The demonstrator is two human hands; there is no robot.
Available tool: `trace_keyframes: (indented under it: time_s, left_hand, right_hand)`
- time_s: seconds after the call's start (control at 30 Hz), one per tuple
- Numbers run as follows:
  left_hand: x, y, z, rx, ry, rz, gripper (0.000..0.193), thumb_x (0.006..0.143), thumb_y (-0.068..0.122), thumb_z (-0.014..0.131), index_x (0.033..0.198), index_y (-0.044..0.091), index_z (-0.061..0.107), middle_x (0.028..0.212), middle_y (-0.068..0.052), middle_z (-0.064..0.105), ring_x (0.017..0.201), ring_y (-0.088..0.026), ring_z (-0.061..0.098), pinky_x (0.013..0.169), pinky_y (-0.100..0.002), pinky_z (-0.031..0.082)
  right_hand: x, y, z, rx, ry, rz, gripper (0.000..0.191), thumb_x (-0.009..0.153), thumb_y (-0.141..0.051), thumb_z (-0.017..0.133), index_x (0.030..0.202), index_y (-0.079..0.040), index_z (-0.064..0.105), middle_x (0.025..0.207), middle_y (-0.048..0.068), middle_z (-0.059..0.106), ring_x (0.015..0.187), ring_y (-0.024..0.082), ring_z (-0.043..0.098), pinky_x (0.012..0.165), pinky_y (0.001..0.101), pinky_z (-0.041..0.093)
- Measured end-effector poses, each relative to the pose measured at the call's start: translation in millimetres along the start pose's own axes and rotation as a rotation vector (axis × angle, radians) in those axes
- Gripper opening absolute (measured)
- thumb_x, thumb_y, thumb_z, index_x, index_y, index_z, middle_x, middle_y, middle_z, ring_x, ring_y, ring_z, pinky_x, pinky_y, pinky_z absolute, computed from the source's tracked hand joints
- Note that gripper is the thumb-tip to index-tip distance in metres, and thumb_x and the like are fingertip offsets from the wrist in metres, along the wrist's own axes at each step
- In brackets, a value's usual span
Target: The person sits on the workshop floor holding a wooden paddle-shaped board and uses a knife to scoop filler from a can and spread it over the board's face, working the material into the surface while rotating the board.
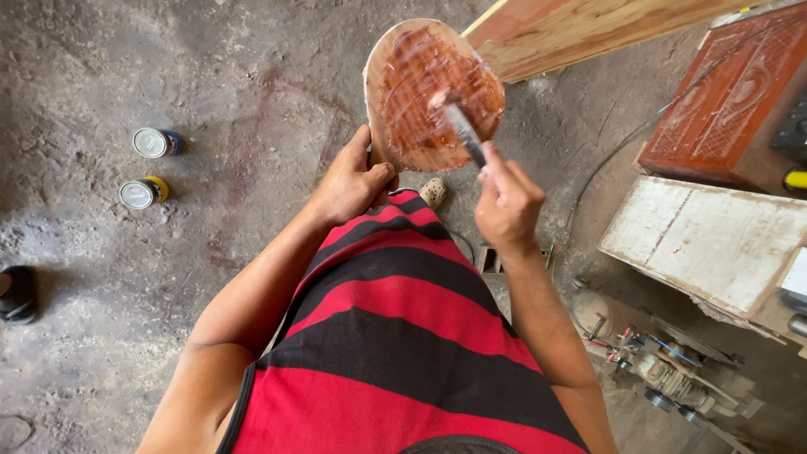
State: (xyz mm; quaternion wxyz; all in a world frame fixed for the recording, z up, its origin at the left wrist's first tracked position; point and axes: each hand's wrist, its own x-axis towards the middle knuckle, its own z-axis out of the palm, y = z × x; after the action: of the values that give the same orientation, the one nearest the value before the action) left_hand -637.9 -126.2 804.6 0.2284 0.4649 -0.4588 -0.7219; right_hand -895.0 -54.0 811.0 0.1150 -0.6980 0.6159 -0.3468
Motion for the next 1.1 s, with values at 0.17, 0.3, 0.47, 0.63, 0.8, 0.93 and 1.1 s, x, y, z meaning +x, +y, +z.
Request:
trace_keyframes:
  time_s: [0.17, 0.3, 0.47, 0.63, 0.8, 0.93, 1.1]
  left_hand:
    - [-2, 2, -3, 0.021, 0.017, 0.006, 0.025, 0.09, 0.005, 0.053, 0.112, 0.003, 0.043, 0.076, -0.008, 0.064, 0.053, -0.013, 0.058, 0.046, -0.03, 0.048]
    - [-3, 4, -4, 0.104, 0.024, -0.001, 0.023, 0.09, 0.005, 0.054, 0.11, 0.002, 0.044, 0.076, -0.009, 0.065, 0.054, -0.014, 0.059, 0.047, -0.03, 0.05]
    - [-3, 4, -5, 0.041, 0.017, 0.012, 0.028, 0.088, 0.004, 0.051, 0.116, 0.003, 0.046, 0.077, -0.008, 0.065, 0.056, -0.013, 0.06, 0.048, -0.029, 0.05]
    - [-3, 0, -6, -0.082, 0.025, 0.003, 0.035, 0.089, 0.004, 0.051, 0.123, 0.004, 0.045, 0.077, -0.007, 0.063, 0.054, -0.012, 0.056, 0.047, -0.028, 0.047]
    - [0, -4, -7, -0.128, 0.027, -0.031, 0.037, 0.088, 0.005, 0.053, 0.124, 0.005, 0.045, 0.076, -0.007, 0.061, 0.054, -0.012, 0.054, 0.046, -0.028, 0.046]
    - [2, -5, -8, -0.12, 0.026, 0.001, 0.035, 0.088, 0.005, 0.052, 0.122, 0.004, 0.045, 0.077, -0.006, 0.061, 0.054, -0.012, 0.055, 0.046, -0.028, 0.045]
    - [4, -4, -7, -0.05, 0.051, -0.025, 0.028, 0.091, 0.008, 0.055, 0.118, 0.002, 0.047, 0.077, -0.007, 0.063, 0.057, -0.012, 0.058, 0.049, -0.029, 0.049]
  right_hand:
    - [0, -2, -1, -0.062, -0.01, 0.021, 0.037, 0.095, 0.011, 0.065, 0.13, 0.0, 0.069, 0.088, 0.015, 0.072, 0.074, 0.025, 0.072, 0.061, 0.0338, 0.054]
    - [3, 0, -1, -0.022, -0.033, -0.021, 0.041, 0.091, 0.011, 0.065, 0.131, 0.004, 0.068, 0.085, 0.017, 0.068, 0.073, 0.027, 0.07, 0.064, 0.0385, 0.053]
    - [3, 9, -4, -0.048, -0.004, 0.021, 0.033, 0.095, 0.012, 0.066, 0.126, 0.003, 0.072, 0.085, 0.015, 0.073, 0.062, 0.022, 0.069, 0.046, 0.0314, 0.049]
    - [-5, 9, -12, -0.011, -0.054, -0.068, 0.04, 0.093, 0.01, 0.064, 0.131, -0.001, 0.069, 0.086, 0.014, 0.068, 0.074, 0.026, 0.07, 0.064, 0.0378, 0.054]
    - [-3, 3, -16, -0.012, -0.044, 0.061, 0.041, 0.092, 0.012, 0.062, 0.131, -0.001, 0.069, 0.087, 0.015, 0.07, 0.072, 0.026, 0.07, 0.062, 0.0365, 0.053]
    - [1, -1, -18, 0.015, -0.071, 0.005, 0.038, 0.091, 0.01, 0.063, 0.127, -0.001, 0.071, 0.086, 0.016, 0.068, 0.074, 0.029, 0.07, 0.066, 0.0381, 0.054]
    - [7, -4, -23, 0.003, -0.06, 0.027, 0.035, 0.095, 0.011, 0.06, 0.128, 0.002, 0.069, 0.089, 0.017, 0.069, 0.077, 0.03, 0.07, 0.069, 0.0388, 0.055]
